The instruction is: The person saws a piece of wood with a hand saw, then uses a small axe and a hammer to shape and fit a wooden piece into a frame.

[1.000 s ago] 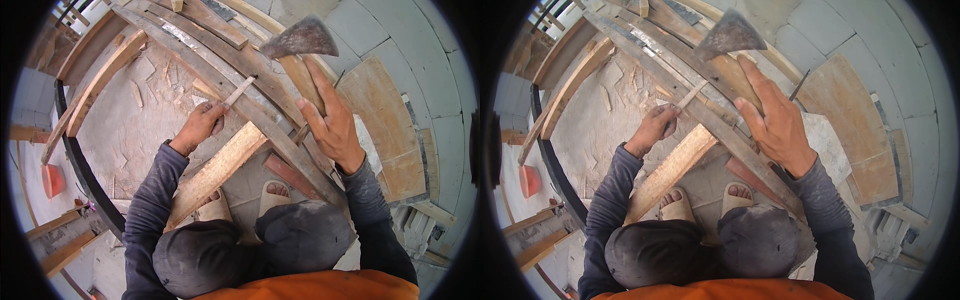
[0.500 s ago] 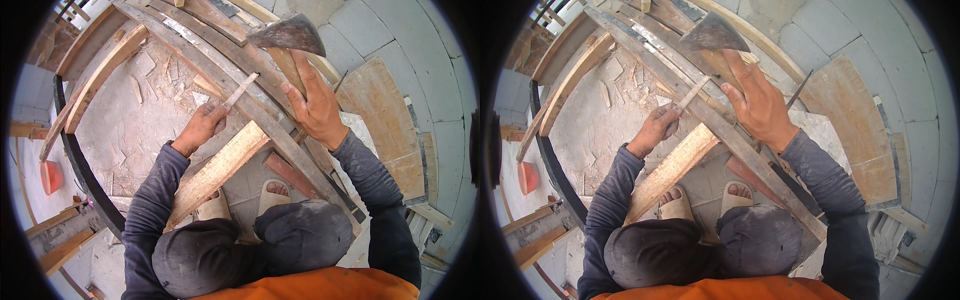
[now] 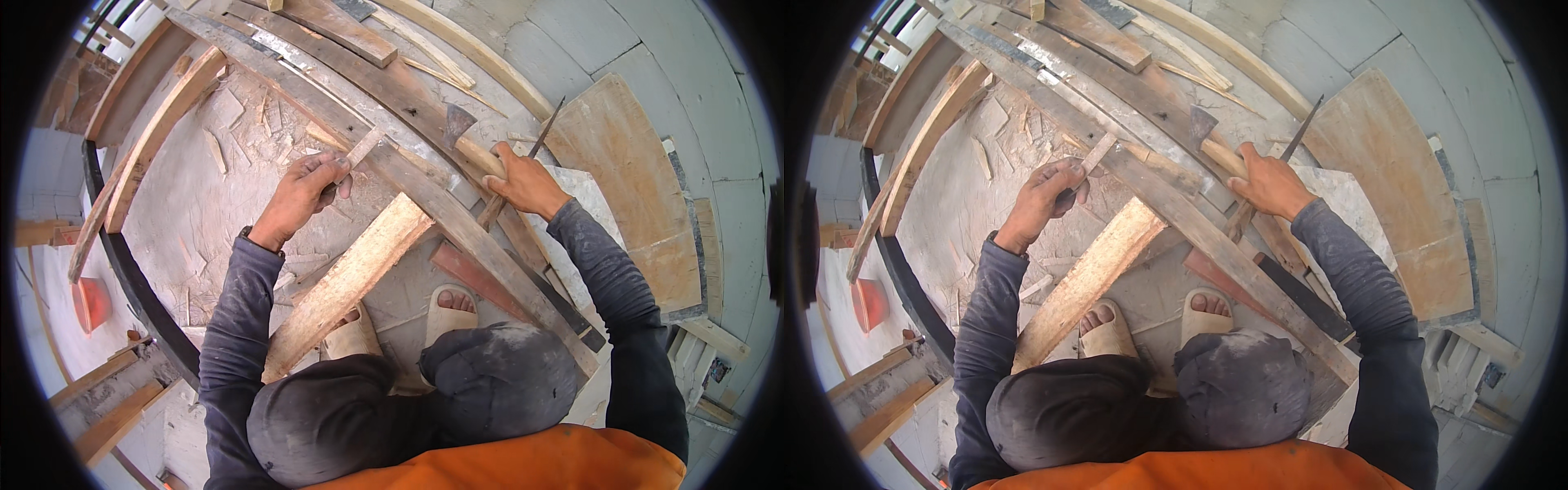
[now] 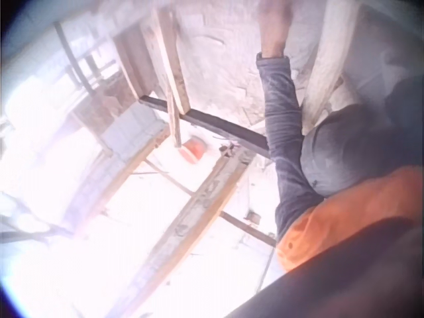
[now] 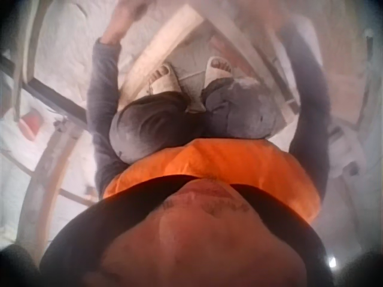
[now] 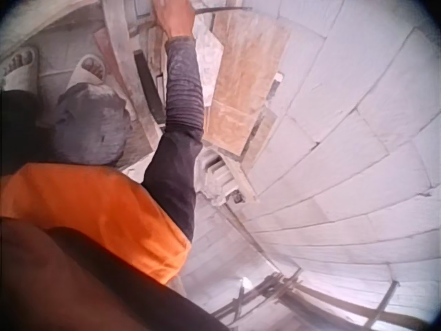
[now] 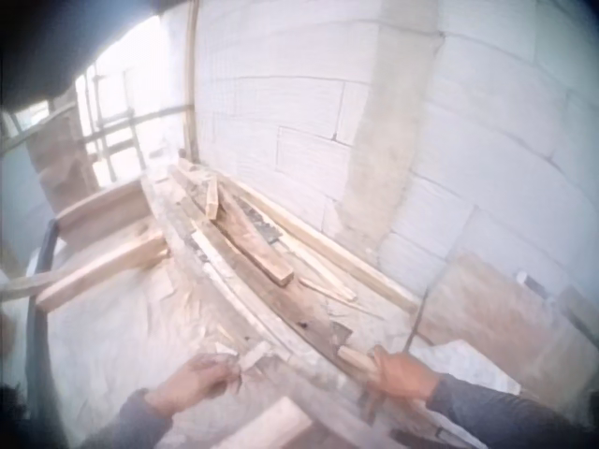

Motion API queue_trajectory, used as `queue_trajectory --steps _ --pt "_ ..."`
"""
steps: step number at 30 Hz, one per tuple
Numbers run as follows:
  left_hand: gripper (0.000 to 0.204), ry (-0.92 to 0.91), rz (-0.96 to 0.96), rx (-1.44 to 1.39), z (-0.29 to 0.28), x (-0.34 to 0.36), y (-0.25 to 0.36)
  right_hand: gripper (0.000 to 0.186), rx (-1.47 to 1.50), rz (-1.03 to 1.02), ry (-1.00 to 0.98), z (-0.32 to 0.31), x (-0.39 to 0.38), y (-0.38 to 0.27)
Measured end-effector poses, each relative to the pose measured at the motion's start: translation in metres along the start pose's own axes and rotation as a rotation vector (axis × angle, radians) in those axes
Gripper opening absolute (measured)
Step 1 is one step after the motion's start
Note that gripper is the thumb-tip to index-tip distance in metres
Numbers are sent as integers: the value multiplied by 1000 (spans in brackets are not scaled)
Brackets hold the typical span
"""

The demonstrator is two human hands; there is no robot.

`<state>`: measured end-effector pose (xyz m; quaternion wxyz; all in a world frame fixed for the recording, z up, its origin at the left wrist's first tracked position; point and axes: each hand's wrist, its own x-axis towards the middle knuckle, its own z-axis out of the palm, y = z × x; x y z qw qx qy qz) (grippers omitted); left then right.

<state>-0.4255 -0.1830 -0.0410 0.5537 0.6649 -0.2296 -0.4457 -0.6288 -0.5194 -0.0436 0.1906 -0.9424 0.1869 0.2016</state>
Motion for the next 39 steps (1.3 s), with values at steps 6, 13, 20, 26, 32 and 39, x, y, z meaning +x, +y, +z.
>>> queue_trajectory --steps 6,13,20,26,32,39 --pt "27 -134 -12 329 9 -5 40 59 -113 -25 83 21 -8 37" --pt "28 -346 -168 288 42 18 91 36 362 -720 560 -11 -39 -75" --pt "37 -203 -92 439 46 30 63 24 566 -521 440 18 -72 -68" --pt "45 -177 -248 271 40 1 12 28 781 -157 45 18 -108 -74" --pt "47 -273 -326 -39 60 6 -7 26 780 -134 81 23 -108 -72" --pt "40 -312 -294 -4 52 15 -19 27 620 -234 147 17 -102 -76"
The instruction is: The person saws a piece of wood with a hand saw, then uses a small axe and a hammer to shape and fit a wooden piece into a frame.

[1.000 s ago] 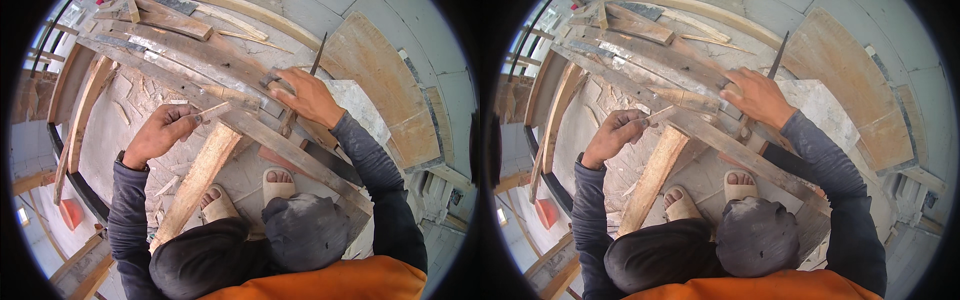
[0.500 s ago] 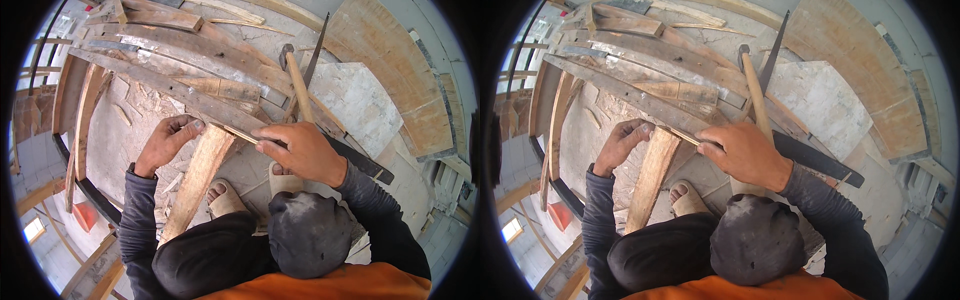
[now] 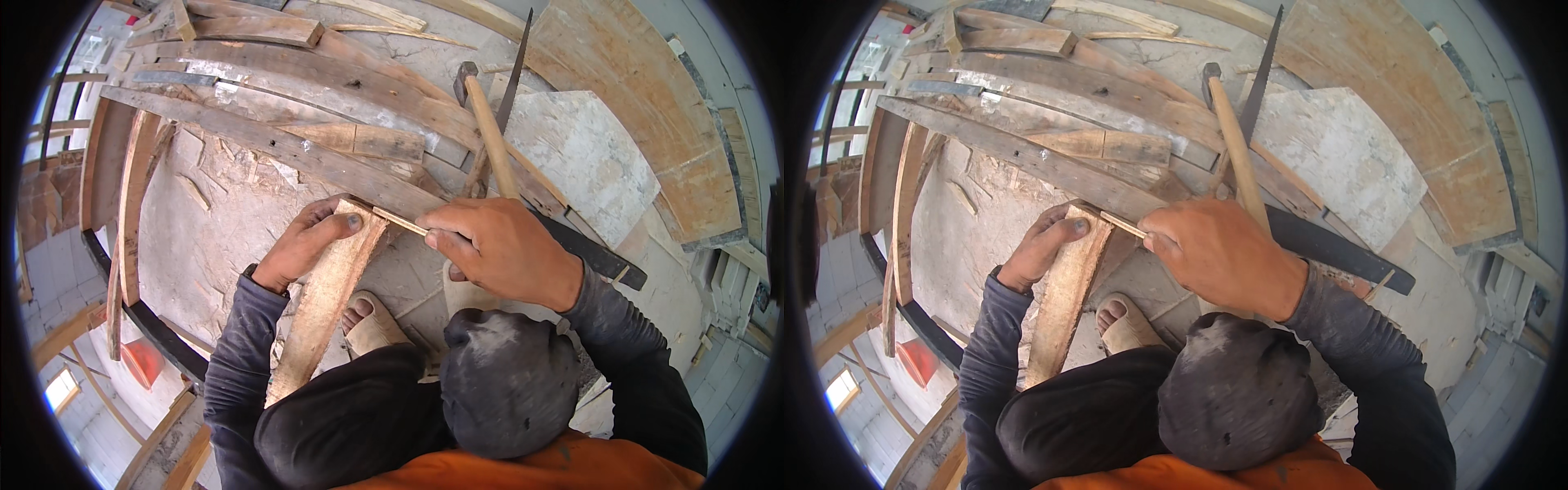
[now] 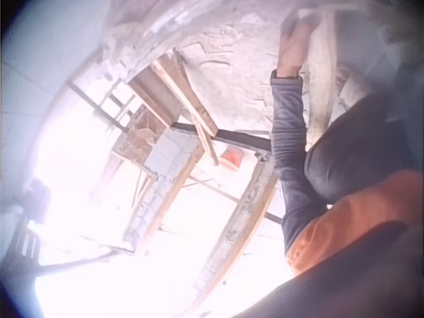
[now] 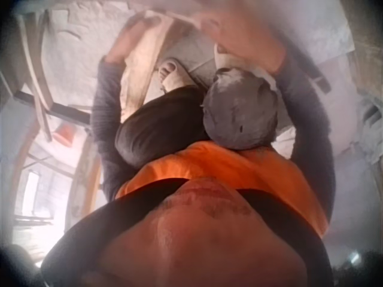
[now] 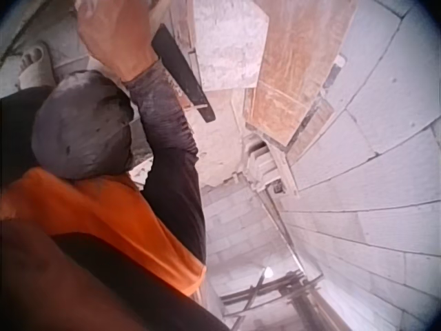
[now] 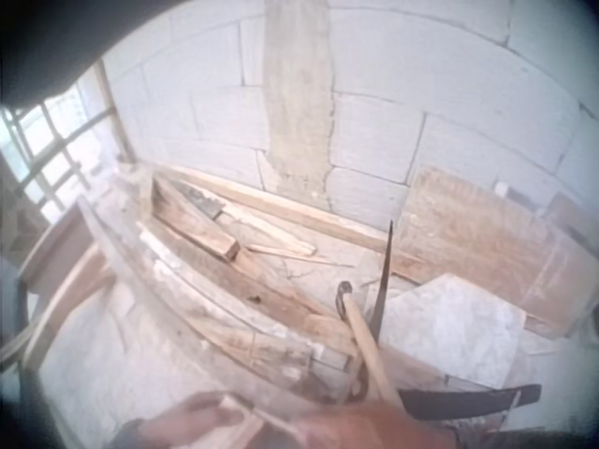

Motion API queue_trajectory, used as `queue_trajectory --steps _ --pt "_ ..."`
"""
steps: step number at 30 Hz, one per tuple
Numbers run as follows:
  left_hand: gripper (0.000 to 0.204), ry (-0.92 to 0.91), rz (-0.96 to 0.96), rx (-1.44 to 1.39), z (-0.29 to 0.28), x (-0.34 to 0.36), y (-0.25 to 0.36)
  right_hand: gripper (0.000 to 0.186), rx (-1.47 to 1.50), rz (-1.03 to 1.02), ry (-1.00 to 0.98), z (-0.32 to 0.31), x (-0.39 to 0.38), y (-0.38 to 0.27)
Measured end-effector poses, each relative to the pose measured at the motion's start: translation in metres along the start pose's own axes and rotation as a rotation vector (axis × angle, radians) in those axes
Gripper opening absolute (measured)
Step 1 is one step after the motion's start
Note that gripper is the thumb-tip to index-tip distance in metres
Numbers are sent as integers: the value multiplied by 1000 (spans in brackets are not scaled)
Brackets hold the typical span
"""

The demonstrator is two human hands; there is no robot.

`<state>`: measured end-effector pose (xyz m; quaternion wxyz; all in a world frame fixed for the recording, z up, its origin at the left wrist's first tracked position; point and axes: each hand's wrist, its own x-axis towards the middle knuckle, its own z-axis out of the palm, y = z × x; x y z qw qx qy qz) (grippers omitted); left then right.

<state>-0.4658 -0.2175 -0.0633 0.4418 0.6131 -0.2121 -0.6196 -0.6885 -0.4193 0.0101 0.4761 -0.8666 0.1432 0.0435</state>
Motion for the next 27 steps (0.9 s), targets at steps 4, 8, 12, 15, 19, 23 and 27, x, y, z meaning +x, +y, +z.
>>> queue_trajectory --steps 4,8,12,15,19,23,27 --pt "42 -21 -2 -45 8 -3 3 25 71 37 41 4 -11 2" --pt "44 -39 -2 -29 8 -3 1 24 95 67 46 8 -14 3" --pt "46 -39 -12 -39 9 0 -5 23 91 65 65 13 -16 3" --pt "44 -40 -5 -26 6 1 -7 22 19 17 57 15 -13 -1" --pt "43 -45 9 -46 10 1 -4 19 -135 -61 77 14 -14 -1" --pt "45 -35 43 4 8 0 -3 19 -145 -101 130 20 -9 1" --pt "46 -75 51 1 2 3 -10 18 -168 -105 101 23 -8 -1"
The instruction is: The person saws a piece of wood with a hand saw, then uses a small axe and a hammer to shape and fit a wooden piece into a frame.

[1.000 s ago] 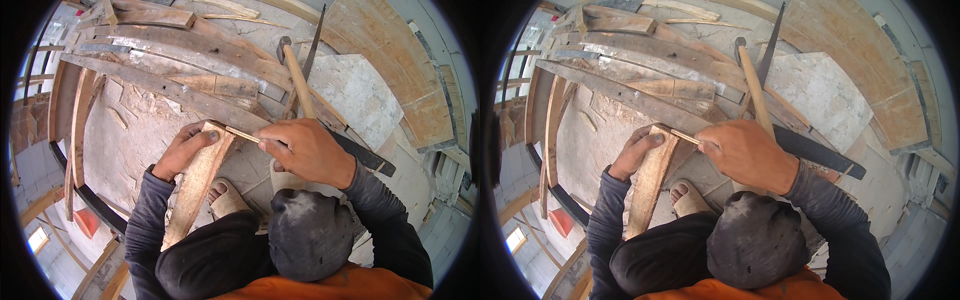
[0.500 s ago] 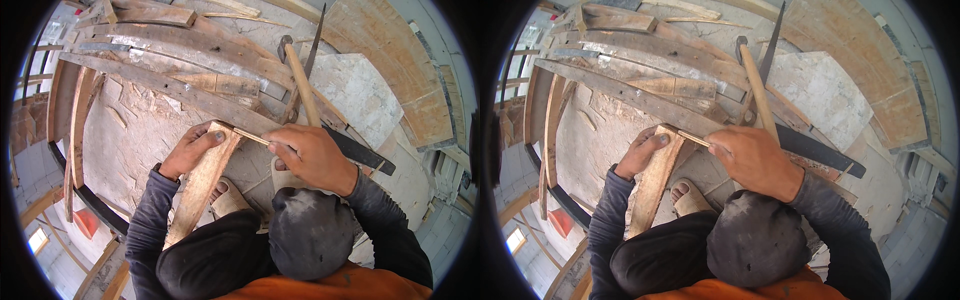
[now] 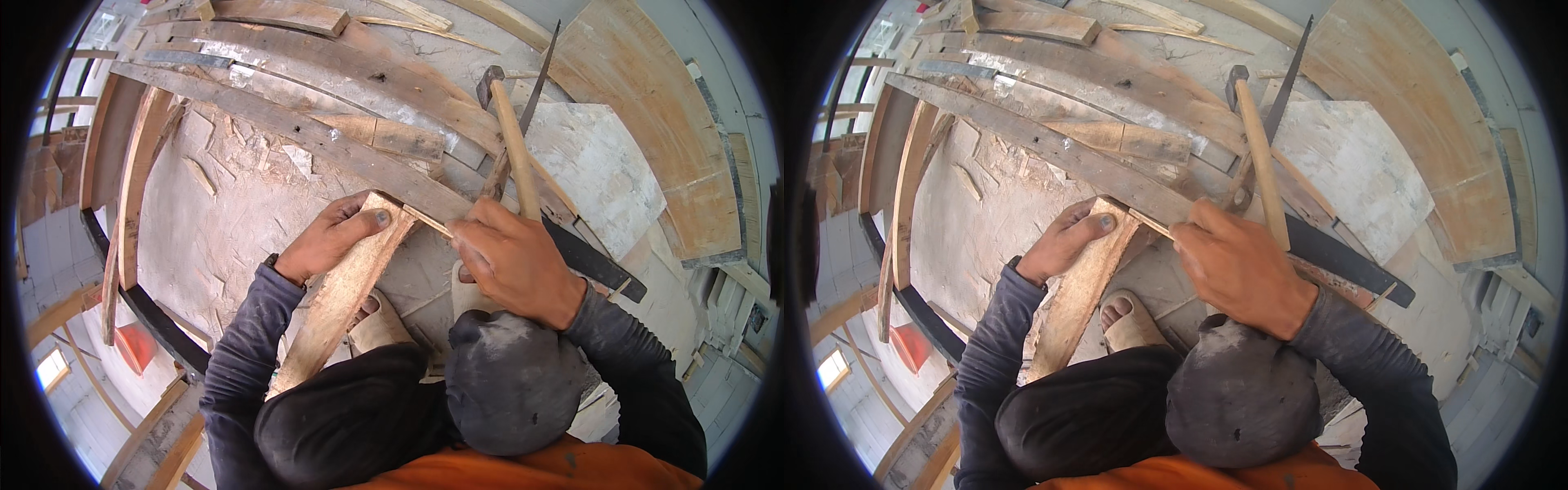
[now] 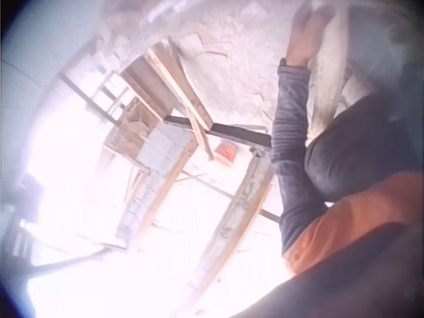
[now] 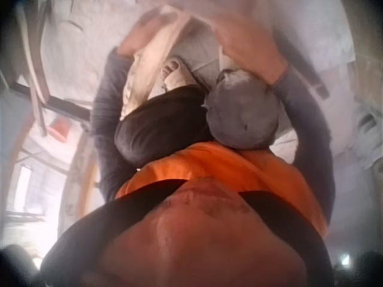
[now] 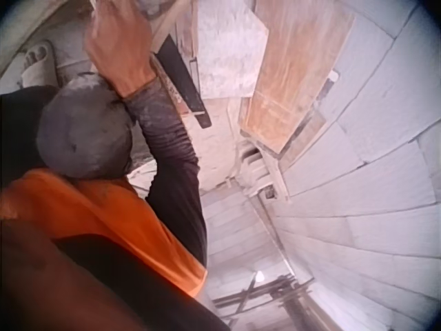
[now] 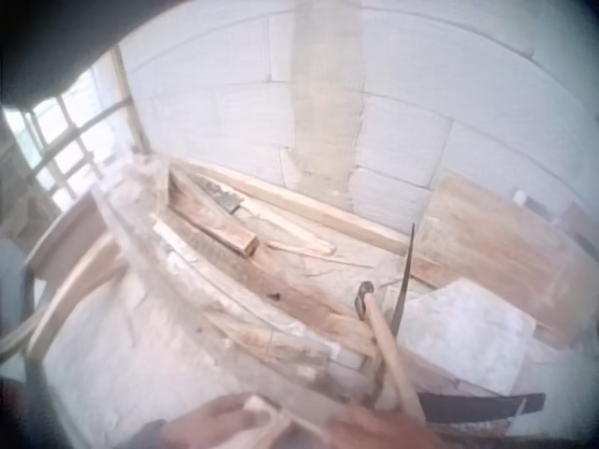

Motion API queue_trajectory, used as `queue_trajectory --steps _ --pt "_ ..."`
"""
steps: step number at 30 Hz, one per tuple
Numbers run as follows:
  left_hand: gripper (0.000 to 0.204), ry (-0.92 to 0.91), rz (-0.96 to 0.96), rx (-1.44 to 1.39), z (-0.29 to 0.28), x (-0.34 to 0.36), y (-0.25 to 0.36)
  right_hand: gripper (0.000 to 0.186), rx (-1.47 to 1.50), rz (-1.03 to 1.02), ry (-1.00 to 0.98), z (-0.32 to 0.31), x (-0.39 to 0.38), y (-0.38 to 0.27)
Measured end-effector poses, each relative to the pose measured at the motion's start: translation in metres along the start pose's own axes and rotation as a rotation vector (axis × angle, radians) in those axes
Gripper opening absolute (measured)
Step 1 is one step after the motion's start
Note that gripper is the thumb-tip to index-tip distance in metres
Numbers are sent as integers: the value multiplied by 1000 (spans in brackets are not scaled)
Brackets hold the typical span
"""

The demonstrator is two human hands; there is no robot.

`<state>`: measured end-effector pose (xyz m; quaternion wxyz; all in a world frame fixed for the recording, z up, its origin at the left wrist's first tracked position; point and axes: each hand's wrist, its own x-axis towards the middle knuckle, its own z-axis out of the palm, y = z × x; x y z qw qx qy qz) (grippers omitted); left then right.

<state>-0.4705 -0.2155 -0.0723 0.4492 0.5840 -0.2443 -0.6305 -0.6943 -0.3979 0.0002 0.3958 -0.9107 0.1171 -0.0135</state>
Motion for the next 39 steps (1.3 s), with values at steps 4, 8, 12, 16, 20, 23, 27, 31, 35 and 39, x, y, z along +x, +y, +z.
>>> queue_trajectory --steps 4,8,12,16,20,23,27,31,35,39 --pt "52 -14 7 55 -3 0 2 16 -29 -27 -17 4 3 0" --pt "55 -26 -2 67 -4 0 2 18 -8 -29 12 8 3 0" --pt "56 -29 -40 99 -4 1 6 22 -84 -41 -2 8 4 0" --pt "56 -30 11 131 -6 2 4 26 -165 -71 -4 7 4 0" --pt "47 -13 68 135 -4 -1 7 36 -314 -152 54 5 1 4" --pt "47 -56 65 101 -5 1 9 48 -358 -191 44 -5 -3 8" --pt "48 -41 86 89 -1 1 6 57 -420 -264 9 -2 -6 15" --pt "48 -60 79 83 -1 2 5 62 -377 -238 -4 4 -9 15" --pt "49 -77 46 65 2 3 3 60 -385 -236 -1 5 -11 16" --pt "50 -41 2 82 9 0 3 56 -384 -279 30 12 -7 19"
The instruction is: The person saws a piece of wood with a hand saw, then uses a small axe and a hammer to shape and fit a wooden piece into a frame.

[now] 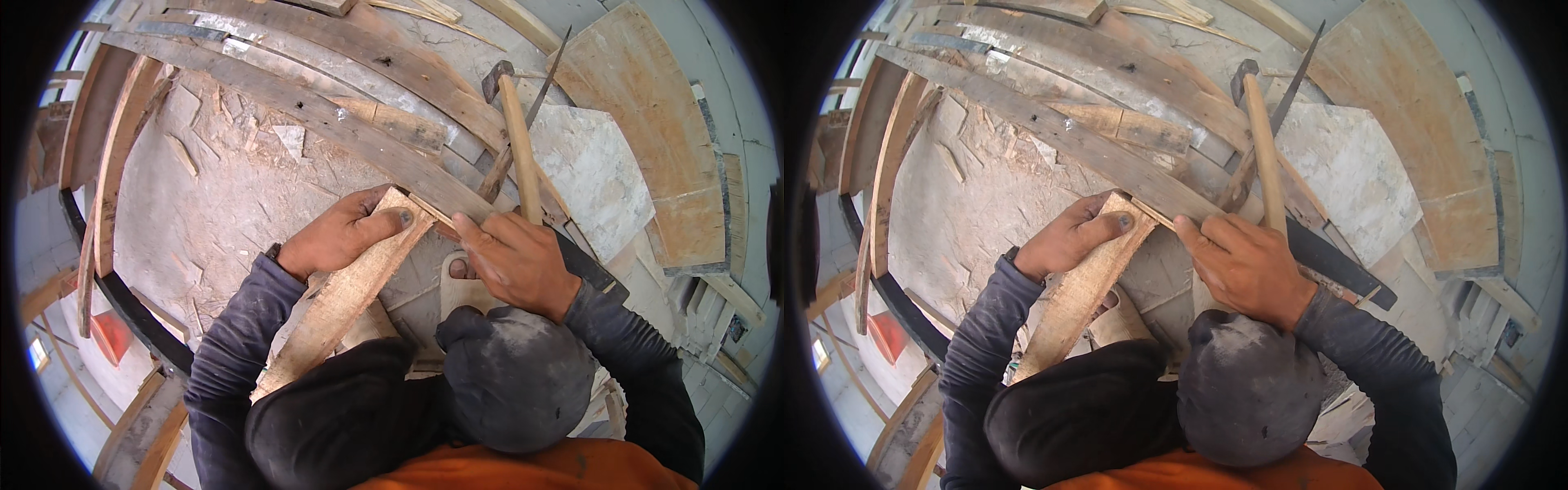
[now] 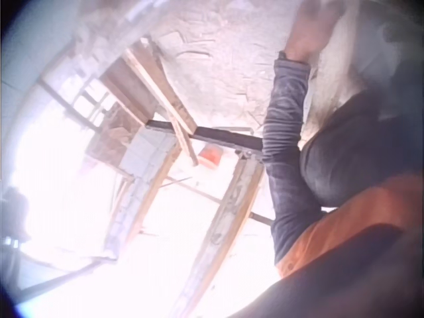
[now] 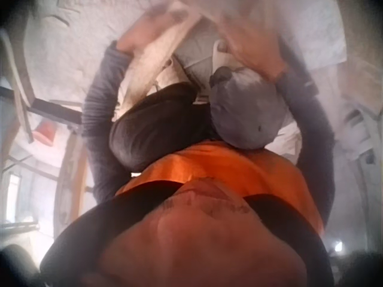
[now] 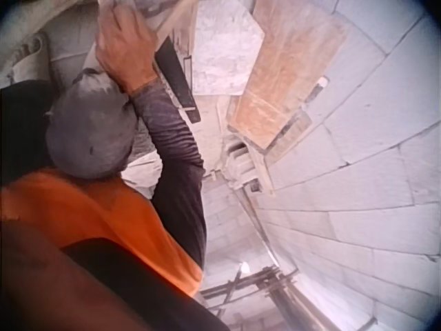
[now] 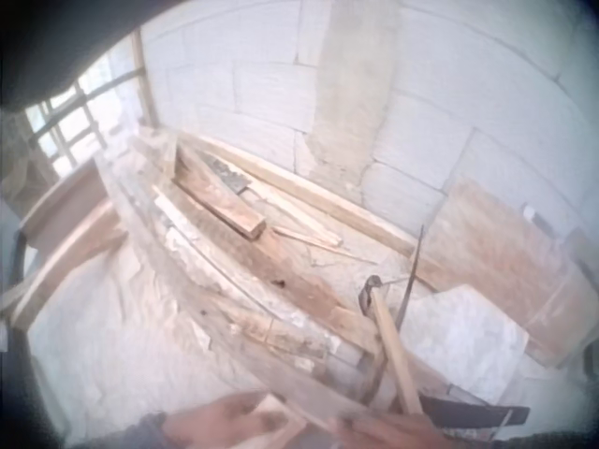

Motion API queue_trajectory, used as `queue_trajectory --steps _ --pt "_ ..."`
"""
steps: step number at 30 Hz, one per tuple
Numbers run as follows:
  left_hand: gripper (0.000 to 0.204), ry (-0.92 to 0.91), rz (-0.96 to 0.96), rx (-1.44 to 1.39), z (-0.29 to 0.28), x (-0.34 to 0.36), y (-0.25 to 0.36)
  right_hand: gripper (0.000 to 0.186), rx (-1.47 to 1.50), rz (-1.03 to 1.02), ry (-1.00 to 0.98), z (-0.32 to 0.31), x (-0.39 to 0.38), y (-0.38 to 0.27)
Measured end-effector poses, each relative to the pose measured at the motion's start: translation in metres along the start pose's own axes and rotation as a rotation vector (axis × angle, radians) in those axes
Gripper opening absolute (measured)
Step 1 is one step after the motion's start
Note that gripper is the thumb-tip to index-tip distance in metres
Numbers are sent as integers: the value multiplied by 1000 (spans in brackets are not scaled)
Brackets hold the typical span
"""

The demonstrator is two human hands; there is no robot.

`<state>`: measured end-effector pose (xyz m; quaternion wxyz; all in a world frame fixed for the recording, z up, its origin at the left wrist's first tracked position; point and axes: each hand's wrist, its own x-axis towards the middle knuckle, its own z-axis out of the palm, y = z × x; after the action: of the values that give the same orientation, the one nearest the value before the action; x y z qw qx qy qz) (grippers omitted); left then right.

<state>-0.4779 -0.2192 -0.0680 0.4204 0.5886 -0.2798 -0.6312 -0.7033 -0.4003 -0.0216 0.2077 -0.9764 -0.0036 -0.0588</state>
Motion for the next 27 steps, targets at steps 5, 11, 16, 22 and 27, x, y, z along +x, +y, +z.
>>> queue_trajectory --steps 5,11,16,22,27 --pt "51 -13 -33 2 -1 2 -2 50 -15 -41 28 5 1 3" --pt "53 33 -53 19 3 6 4 66 43 -28 97 14 -5 5" --pt "50 47 -102 68 -9 8 -1 66 26 -5 24 -6 -2 11" --pt "50 128 5 84 -1 10 -7 60 146 167 18 -7 -1 24" --pt "51 96 12 82 -1 13 -10 65 349 316 -69 0 -5 24"
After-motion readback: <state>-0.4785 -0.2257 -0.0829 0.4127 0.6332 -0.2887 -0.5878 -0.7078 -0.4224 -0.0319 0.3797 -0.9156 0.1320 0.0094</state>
